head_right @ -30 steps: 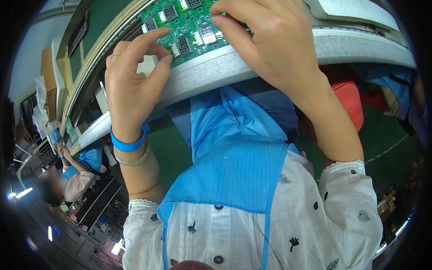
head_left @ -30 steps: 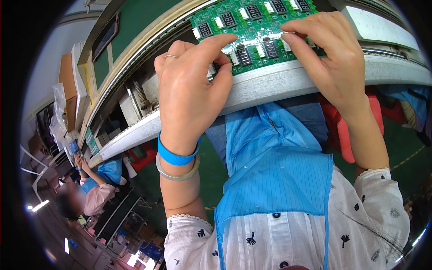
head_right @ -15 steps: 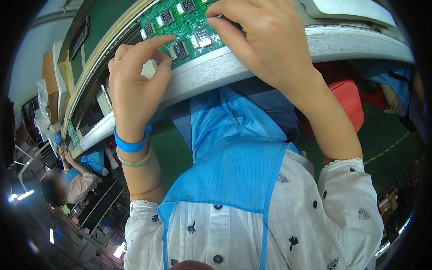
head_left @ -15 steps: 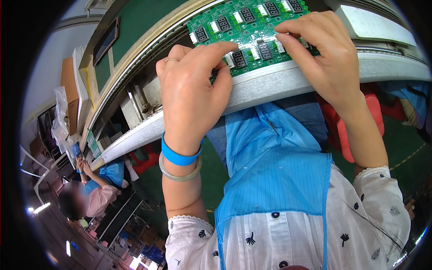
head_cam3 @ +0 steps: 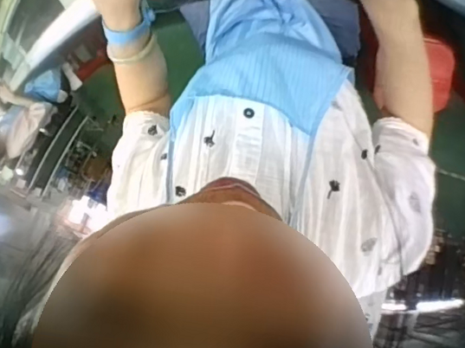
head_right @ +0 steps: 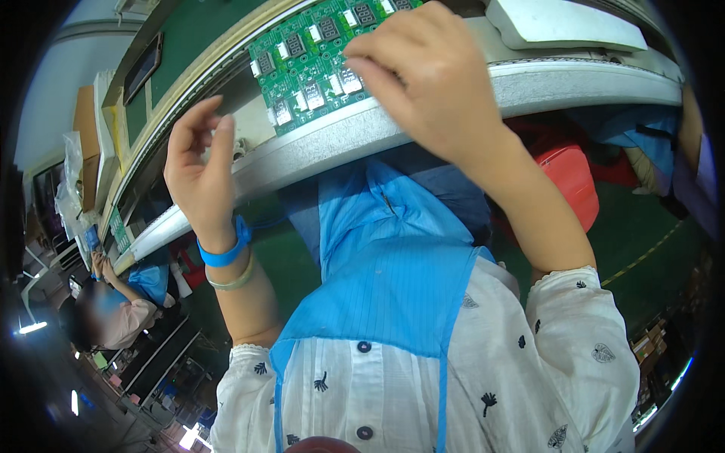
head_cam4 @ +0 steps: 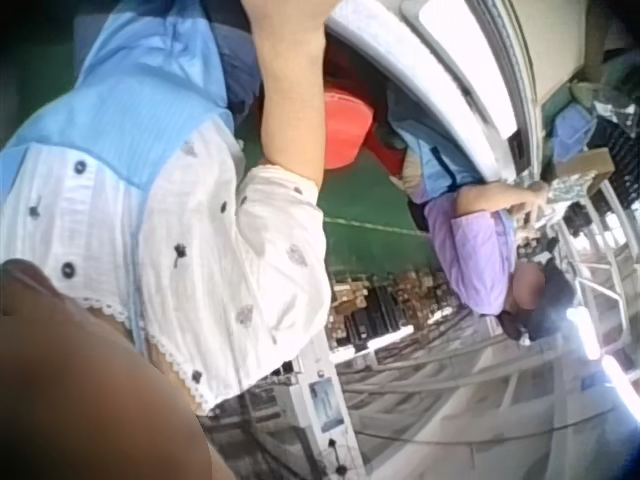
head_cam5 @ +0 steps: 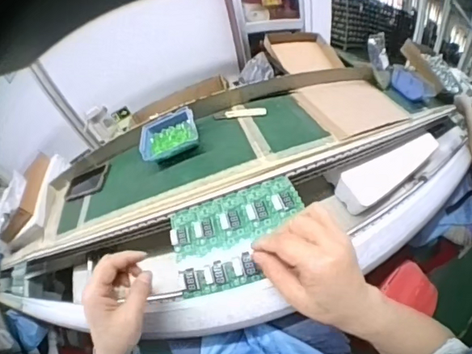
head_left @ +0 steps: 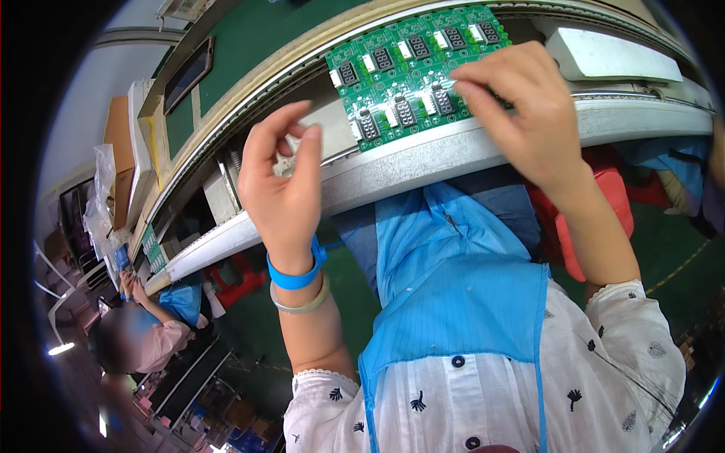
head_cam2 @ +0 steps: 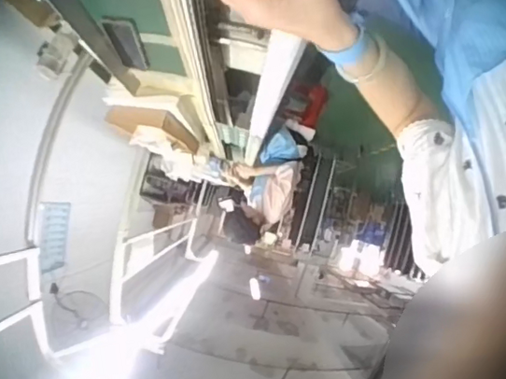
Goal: Assembling components onto printed circuit boards at an industrial workstation.
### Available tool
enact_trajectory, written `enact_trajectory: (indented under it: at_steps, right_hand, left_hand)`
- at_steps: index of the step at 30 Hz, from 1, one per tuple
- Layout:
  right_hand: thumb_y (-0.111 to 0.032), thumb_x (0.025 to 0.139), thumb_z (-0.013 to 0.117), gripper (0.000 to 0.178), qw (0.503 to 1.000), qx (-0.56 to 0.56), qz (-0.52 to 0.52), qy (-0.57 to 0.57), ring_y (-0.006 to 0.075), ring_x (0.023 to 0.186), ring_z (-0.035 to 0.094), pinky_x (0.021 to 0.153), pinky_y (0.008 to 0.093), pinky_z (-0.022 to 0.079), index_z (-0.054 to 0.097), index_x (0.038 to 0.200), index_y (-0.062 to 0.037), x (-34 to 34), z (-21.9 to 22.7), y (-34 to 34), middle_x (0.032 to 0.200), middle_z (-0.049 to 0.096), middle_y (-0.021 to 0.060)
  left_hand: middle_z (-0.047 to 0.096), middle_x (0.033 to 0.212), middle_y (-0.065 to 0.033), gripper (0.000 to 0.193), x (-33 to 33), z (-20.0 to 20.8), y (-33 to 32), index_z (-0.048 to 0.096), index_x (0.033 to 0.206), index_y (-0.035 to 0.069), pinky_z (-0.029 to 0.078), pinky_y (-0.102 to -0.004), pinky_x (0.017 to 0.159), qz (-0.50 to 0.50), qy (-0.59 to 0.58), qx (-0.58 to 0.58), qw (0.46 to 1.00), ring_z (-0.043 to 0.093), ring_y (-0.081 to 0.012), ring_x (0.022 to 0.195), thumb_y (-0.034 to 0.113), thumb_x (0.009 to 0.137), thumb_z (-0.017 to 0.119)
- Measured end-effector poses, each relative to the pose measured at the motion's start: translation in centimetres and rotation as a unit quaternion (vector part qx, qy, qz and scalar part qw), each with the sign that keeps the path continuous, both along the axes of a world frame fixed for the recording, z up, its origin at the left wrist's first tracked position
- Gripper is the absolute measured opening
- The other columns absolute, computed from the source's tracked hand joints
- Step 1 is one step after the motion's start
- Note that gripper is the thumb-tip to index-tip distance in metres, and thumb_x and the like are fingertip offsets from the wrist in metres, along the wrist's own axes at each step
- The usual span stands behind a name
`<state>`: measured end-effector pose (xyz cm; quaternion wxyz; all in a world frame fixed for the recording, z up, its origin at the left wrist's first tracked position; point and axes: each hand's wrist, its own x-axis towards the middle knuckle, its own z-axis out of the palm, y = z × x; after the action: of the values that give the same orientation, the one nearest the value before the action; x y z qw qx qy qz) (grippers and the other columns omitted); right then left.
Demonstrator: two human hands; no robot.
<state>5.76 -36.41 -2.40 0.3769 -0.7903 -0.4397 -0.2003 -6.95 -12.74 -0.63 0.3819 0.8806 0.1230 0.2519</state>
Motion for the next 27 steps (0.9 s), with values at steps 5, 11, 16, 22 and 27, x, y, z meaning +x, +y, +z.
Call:
enact_trajectory:
  at_steps: [5,11,16,22,27]
  right_hand:
    - [-0.018,0.081,0.072,0.012,0.995,0.014,0.1,0.01,0.0231,0.091,0.058,0.081,0.0396,0.042,0.069,0.09,-0.0107,-4.4,0.1,4.7,0.087,0.063,0.004]
    - [-0.041,0.081,0.072,0.033,0.987,-0.083,0.137,-0.001,0.0202,0.093,0.06,0.082,0.0415,0.038,0.065,0.094,-0.0111,-7.0,0.3,10.1,0.09,0.064,0.0032]
    - [-0.055,0.084,0.064,0.045,0.986,-0.13,0.105,-0.005,0.0208,0.077,0.059,0.079,0.0429,0.035,0.066,0.086,-0.0105,-6.6,-0.1,11.1,0.073,0.061,0.0045]
    - [-0.058,0.085,0.061,0.049,0.987,-0.147,0.057,-0.023,0.0214,0.072,0.06,0.077,0.0432,0.034,0.066,0.083,-0.0096,-6.0,0.0,9.1,0.069,0.061,0.0053]
    - [-0.056,0.086,0.062,0.047,0.986,-0.163,-0.001,-0.028,0.0221,0.072,0.06,0.078,0.0434,0.034,0.066,0.082,-0.0098,-4.4,0.2,5.9,0.069,0.06,0.0052]
  left_hand:
    - [0.061,0.087,0.0021,0.019,-1.8,-1.9,1.4,0.069,0.111,0.002,0.043,-0.0207,0.069,0.061,-0.015,-0.137,0.989,0.051,-0.0047,0.078,0.006,0.093,0.067]
    - [0.062,0.087,0.0002,0.019,-2.1,-1.6,0.5,0.066,0.114,-0.001,0.042,-0.0189,0.066,0.107,-0.017,-0.197,0.975,0.052,-0.0035,0.076,0.012,0.101,0.059]
    - [0.06,0.082,-0.0013,0.024,-2.1,-1.9,0.7,0.066,0.112,-0.001,0.043,-0.0222,0.069,0.098,-0.072,-0.192,0.974,0.053,-0.0061,0.078,0.019,0.104,0.056]
    - [0.06,0.082,-0.0002,0.022,-2.2,-1.8,-0.1,0.067,0.11,0.0,0.04,-0.0206,0.065,0.105,-0.045,-0.141,0.983,0.051,-0.0052,0.074,0.019,0.103,0.057]
    - [0.06,0.08,0.0005,0.021,-2.3,-1.8,-0.1,0.068,0.109,0.001,0.041,-0.02,0.064,0.109,-0.04,-0.111,0.987,0.05,-0.0052,0.072,0.018,0.103,0.057]
